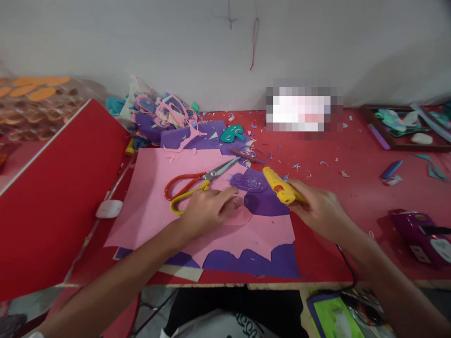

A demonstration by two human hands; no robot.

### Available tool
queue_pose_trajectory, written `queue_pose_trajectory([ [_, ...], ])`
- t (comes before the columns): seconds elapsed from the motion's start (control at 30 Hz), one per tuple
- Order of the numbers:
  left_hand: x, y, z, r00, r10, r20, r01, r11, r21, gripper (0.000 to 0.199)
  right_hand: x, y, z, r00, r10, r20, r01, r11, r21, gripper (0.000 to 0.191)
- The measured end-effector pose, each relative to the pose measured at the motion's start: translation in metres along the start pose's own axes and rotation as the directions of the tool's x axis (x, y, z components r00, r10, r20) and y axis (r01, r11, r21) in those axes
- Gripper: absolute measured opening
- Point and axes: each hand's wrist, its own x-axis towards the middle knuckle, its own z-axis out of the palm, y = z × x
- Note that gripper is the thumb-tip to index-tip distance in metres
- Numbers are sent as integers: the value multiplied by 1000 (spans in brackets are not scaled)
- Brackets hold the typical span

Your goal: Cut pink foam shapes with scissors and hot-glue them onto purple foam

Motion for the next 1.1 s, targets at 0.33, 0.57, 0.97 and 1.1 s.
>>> queue_pose_trajectory([
  [0.33,16,-26,-49,936,-35,351,129,960,-248,14,-40,40,-17,991,84,-108,-125,875,-468,39],
  [0.57,13,-19,-48,874,119,471,37,950,-310,19,-43,67,-37,977,202,-66,-199,758,-621,32],
  [0.97,13,-6,-40,849,137,511,132,881,-455,16,41,-46,-36,979,-67,-193,72,997,21,27],
  [1.1,20,-13,-34,896,6,444,268,790,-551,19,51,-61,-4,987,-127,-103,154,933,325,23],
])
